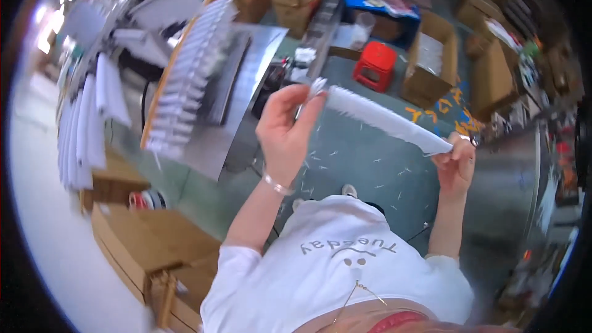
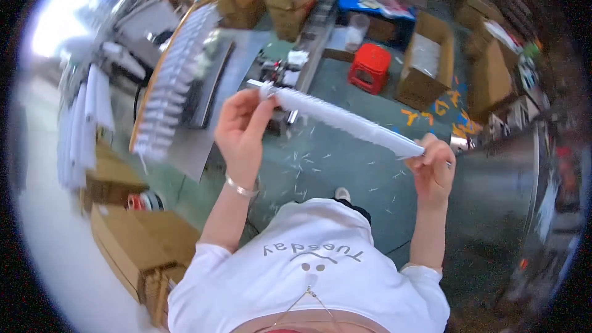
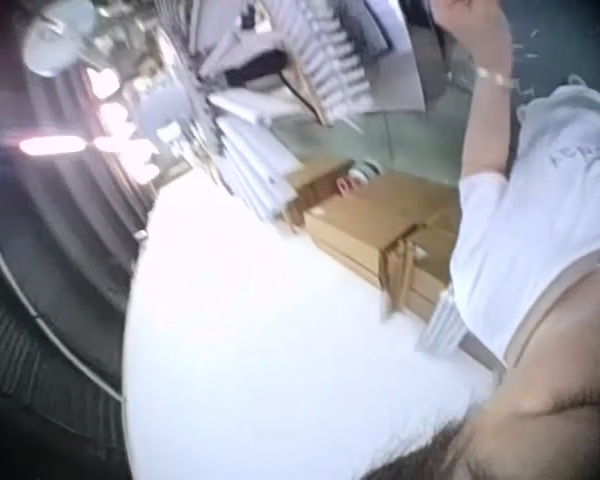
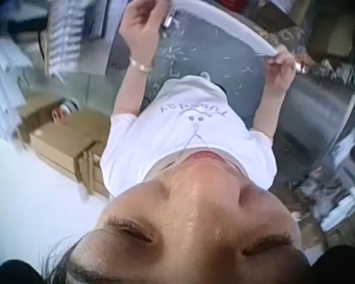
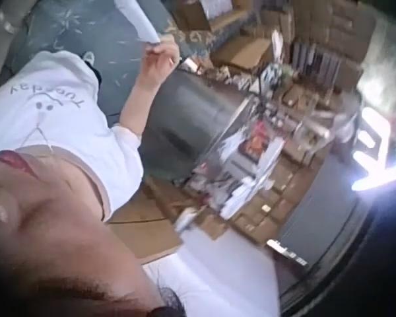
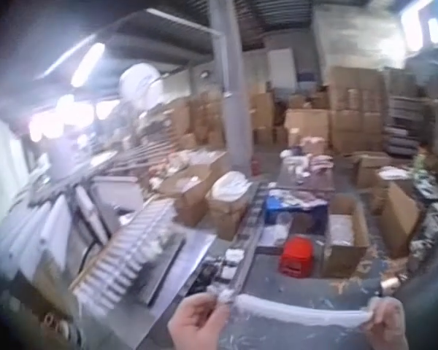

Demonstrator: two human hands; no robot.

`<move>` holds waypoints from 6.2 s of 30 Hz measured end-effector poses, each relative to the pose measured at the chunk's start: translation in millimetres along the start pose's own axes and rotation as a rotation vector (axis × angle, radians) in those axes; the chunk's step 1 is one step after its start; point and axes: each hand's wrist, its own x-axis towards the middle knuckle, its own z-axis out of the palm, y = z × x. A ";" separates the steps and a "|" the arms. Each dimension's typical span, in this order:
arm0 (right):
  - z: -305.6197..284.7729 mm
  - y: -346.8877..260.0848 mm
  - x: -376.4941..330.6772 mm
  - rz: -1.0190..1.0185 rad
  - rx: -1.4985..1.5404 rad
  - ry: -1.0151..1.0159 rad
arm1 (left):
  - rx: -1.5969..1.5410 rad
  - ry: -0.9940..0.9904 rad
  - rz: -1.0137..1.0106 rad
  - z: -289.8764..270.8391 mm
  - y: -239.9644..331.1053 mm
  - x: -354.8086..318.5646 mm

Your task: Load metal rods and handle components in a brush-making machine on a factory floor.

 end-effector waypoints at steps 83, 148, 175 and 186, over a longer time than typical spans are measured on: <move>-7.1 7.0 4.6 -0.038 0.016 -0.105 | 0.768 -0.002 0.650 -3.0 -5.2 -10.0; 95.5 63.4 62.3 -0.087 -0.368 -0.850 | 0.250 0.513 -0.051 -97.5 15.8 -67.3; 241.0 115.4 50.3 -0.165 -0.688 -0.790 | 0.415 0.652 -0.077 -194.6 17.8 -82.2; 229.7 122.8 50.3 -0.153 -0.597 -0.773 | 0.689 0.854 0.171 -227.2 16.7 -41.4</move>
